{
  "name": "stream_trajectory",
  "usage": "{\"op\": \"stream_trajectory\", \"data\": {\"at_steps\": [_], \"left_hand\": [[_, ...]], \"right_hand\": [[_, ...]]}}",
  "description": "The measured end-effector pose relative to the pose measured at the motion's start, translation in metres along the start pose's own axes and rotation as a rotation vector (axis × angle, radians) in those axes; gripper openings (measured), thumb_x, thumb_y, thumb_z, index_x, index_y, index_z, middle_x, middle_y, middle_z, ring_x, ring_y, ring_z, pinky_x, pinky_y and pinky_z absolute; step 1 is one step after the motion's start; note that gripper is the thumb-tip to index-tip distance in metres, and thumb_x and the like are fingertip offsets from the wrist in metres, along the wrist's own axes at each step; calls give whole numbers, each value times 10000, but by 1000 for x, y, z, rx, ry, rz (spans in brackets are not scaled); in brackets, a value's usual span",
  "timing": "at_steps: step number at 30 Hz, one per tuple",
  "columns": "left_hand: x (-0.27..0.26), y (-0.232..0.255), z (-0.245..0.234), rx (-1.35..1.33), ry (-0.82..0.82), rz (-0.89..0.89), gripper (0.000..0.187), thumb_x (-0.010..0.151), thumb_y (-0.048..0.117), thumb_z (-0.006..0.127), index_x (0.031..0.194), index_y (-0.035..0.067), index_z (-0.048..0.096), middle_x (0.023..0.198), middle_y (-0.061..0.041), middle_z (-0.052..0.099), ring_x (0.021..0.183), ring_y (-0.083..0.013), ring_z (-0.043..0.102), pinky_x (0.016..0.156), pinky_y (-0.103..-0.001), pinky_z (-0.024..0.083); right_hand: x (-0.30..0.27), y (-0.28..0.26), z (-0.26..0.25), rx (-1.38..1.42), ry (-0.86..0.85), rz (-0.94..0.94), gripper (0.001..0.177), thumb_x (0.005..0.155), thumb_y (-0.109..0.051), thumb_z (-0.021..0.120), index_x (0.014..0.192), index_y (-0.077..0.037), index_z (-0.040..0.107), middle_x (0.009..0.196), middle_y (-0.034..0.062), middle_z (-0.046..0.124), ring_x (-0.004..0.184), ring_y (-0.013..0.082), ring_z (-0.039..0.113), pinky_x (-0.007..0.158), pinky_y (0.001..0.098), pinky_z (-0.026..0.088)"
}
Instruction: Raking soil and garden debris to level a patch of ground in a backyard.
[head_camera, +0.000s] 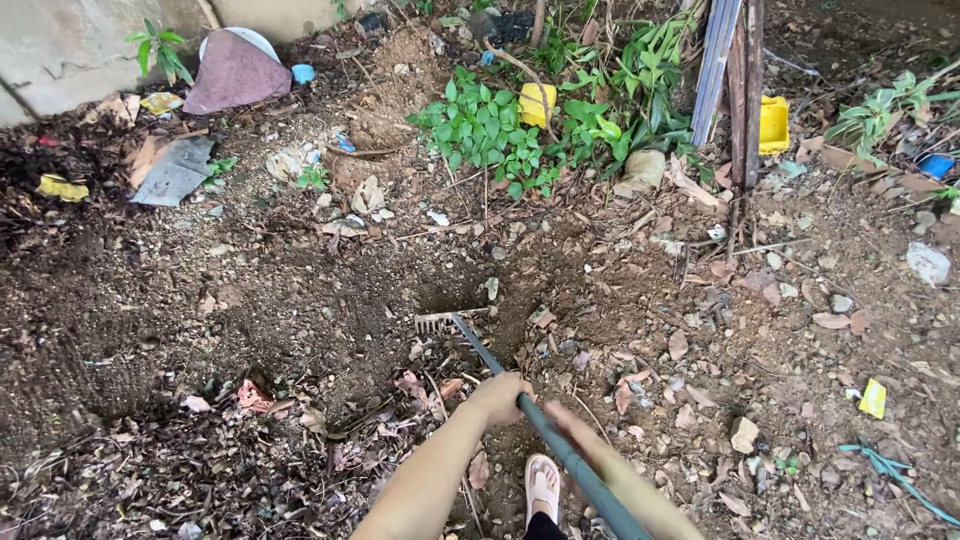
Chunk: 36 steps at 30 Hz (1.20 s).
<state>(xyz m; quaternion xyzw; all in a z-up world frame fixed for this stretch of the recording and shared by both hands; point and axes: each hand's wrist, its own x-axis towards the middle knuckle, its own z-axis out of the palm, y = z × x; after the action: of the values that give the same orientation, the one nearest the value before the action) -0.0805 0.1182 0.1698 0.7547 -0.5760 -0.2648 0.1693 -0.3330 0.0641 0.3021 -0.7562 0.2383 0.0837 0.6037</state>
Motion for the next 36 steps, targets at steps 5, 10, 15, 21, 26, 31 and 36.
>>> {"op": "stream_trajectory", "data": {"at_steps": [5, 10, 15, 21, 26, 31, 36], "left_hand": [[-6, 7, -1, 12, -23, -4, 247, 794, 171, 776, 1027, 241, 734, 1127, -63, 695, 1123, -277, 674, 997, -422, 531], [-3, 18, 3, -51, -38, -99, 543, 812, 130, 784, 1308, 312, 661, 1620, -249, 258, 1322, -370, 550, 1140, -417, 429], [-15, 54, -26, -238, -47, -283, 843, 820, 98, 768, 1539, 261, 359, 1700, -196, 31, 1413, -386, 448, 1189, -410, 366], [35, -4, 57, -323, 106, -154, 315, 821, -1, 798, 1081, 167, 739, 1613, -339, 131, 1530, -459, 215, 1247, -411, 232], [31, 15, 42, -393, 200, -178, 262, 745, -38, 761, 928, 137, 696, 1576, -392, 187, 1448, -458, 355, 1186, -384, 388], [48, 19, 51, -405, 315, -130, 214, 722, -29, 746, 859, 126, 690, 1434, -392, 468, 1459, -439, 402, 1129, -419, 447], [68, 49, 8, -398, 375, -124, 191, 750, -15, 762, 858, 131, 702, 1470, -422, 377, 1411, -443, 432, 1102, -426, 475]], "right_hand": [[31, -45, -4, 814, 162, 271, 486, 977, -246, 516, 1420, -61, 440, 1396, 196, 576, 997, 318, 751, 819, 413, 668], [68, -32, 0, 912, 232, 488, 419, 1028, -263, 464, 1239, 89, 548, 983, 222, 630, 735, 328, 766, 621, 358, 656], [119, 66, -12, 1117, -166, 498, 252, 1049, -179, 555, 925, 40, 560, 588, -6, 485, 431, 78, 449, 363, 233, 421], [110, 40, -16, 1010, -80, 457, 176, 1010, -73, 589, 886, 10, 495, 598, -5, 464, 433, 77, 427, 359, 234, 395], [106, 27, -25, 1026, -39, 441, 117, 968, -2, 588, 908, 10, 489, 649, 28, 507, 433, 76, 433, 349, 242, 380], [106, 37, -47, 1000, -130, 392, 131, 957, 18, 600, 928, 24, 473, 657, 31, 468, 438, 88, 452, 345, 261, 395], [102, 17, -81, 1099, -90, 304, 109, 946, 26, 580, 970, 24, 474, 677, 24, 497, 431, 74, 447, 326, 243, 390]]}}
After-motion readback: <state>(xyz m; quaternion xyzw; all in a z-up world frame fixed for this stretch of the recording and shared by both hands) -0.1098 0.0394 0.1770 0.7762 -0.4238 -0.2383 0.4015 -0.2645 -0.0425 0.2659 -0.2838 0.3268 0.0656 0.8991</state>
